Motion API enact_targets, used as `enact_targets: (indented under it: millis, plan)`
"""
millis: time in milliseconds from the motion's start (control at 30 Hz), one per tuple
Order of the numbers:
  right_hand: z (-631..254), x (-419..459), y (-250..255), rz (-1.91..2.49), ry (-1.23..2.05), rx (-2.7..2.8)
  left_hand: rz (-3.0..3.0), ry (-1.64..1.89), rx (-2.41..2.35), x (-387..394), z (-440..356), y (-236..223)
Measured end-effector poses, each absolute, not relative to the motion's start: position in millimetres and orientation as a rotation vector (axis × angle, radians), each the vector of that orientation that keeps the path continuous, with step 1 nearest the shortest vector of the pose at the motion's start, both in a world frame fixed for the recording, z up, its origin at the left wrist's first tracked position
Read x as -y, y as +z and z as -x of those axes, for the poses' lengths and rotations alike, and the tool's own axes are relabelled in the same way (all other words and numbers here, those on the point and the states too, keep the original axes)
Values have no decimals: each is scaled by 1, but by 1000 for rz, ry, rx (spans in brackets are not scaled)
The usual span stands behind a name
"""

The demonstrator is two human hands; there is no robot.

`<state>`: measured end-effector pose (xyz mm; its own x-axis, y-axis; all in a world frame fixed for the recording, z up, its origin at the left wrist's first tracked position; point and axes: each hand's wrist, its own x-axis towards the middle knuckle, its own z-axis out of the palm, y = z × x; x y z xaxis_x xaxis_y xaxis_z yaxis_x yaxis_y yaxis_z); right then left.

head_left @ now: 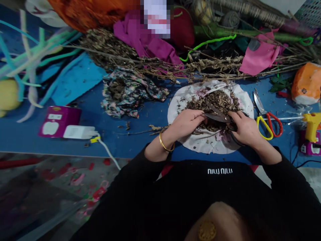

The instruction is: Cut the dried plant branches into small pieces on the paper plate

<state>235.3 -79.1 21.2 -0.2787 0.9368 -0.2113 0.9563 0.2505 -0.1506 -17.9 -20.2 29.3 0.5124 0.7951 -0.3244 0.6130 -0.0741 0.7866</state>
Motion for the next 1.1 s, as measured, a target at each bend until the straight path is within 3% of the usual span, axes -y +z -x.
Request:
enact_targets:
  millis: [433,1100]
  plan:
    - [-237,79,21,-1748,-515,-2373,-1670,236,-1172,21,18,29]
    - [-232,81,15,-1747,-412,-2360,-1667,222,-1188,20,15,25]
